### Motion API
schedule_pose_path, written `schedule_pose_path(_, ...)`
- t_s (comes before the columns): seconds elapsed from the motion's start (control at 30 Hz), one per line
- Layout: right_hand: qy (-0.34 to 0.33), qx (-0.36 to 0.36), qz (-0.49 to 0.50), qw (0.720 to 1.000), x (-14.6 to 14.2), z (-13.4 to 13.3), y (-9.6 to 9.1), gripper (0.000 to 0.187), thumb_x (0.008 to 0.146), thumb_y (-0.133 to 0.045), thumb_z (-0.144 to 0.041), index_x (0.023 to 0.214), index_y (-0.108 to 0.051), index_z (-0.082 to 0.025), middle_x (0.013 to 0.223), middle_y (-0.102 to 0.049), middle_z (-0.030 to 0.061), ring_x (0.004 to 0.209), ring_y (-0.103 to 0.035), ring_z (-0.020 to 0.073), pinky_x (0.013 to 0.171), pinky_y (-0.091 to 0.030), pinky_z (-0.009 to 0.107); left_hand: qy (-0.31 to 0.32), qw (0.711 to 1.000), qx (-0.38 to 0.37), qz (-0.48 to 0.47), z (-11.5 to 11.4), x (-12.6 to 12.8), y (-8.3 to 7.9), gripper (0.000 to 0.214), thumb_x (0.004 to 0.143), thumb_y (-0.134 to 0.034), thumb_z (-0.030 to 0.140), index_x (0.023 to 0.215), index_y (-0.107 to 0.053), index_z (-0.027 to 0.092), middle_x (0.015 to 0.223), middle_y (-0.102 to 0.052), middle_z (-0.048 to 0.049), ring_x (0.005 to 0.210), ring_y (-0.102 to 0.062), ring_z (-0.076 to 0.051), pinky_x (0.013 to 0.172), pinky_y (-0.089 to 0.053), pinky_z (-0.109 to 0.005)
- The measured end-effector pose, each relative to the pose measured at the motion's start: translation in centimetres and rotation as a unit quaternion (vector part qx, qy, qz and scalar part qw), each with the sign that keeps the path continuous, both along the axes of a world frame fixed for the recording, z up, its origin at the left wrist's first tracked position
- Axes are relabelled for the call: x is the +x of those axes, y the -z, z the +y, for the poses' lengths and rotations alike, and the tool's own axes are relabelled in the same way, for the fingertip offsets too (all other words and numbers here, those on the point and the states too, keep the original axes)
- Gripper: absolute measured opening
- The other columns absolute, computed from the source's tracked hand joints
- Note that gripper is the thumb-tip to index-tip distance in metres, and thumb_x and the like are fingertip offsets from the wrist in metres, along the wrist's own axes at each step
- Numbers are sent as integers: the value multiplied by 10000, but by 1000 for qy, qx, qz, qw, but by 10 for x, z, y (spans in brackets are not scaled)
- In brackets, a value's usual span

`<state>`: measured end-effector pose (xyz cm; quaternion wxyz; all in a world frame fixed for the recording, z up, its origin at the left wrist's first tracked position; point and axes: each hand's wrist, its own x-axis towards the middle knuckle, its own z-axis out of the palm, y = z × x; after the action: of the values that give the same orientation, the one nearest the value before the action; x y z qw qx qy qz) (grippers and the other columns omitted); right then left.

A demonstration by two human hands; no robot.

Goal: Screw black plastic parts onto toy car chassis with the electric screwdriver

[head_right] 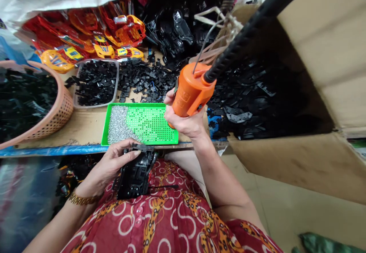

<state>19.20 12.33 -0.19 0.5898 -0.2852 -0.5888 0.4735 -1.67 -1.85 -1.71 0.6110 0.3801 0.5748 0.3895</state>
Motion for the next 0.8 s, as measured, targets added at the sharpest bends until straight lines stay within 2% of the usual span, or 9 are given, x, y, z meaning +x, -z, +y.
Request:
schedule_pose_path(0.1,14,-1,7,1000,-1,-2,-7,292,767,-819,-289,1004,-650,-266,903,-667,-44,715,-677,126,704,-636,336,10,999,18,25,1,-1,-1,184,790,-817,368,861,-775,204,835,-698,-9,831,-585,-190,824,-431,-308)
schedule_pose_path(0.23,18,-17,-22,999,2,-7,-24,268,786,-868,-398,943,-665,-321,917,-670,-37,691,-665,157,717,-638,397,11,998,37,50,2,1,-4,184,789,-801,370,839,-762,197,828,-698,-16,843,-590,-201,834,-434,-316)
schedule_pose_path(0.33,17,-16,-14,1000,4,-10,-39,285,779,-874,-456,937,-661,-352,899,-667,-41,607,-621,148,604,-616,370,5,998,22,51,2,4,-6,201,794,-789,384,843,-752,193,828,-697,-18,831,-591,-200,813,-441,-313)
schedule_pose_path(0.43,-2,5,17,1000,6,-12,-51,304,764,-879,-413,986,-678,-360,917,-686,-44,551,-596,126,510,-592,328,-8,999,16,47,1,6,-5,199,768,-795,373,836,-746,192,821,-691,-13,821,-591,-193,800,-445,-307)
schedule_pose_path(0.57,-24,13,33,999,7,-17,-64,260,800,-847,-347,1022,-712,-342,1020,-738,-31,534,-593,107,507,-572,317,-3,999,6,39,1,8,-4,215,764,-794,394,824,-747,193,793,-683,-9,780,-582,-185,744,-449,-298)
schedule_pose_path(0.7,-55,-3,25,998,7,-23,-70,265,803,-852,-375,1016,-702,-329,1062,-740,-16,554,-625,115,518,-558,327,-6,1000,-4,20,1,11,-3,224,754,-808,391,833,-752,189,798,-695,-10,772,-590,-177,741,-448,-292)
schedule_pose_path(0.8,-77,0,43,996,4,-27,-71,252,816,-831,-321,1035,-707,-317,1048,-725,-10,554,-629,107,516,-548,319,-4,1000,-11,15,1,11,-3,236,749,-813,394,836,-746,185,790,-685,-5,752,-579,-168,727,-440,-289)
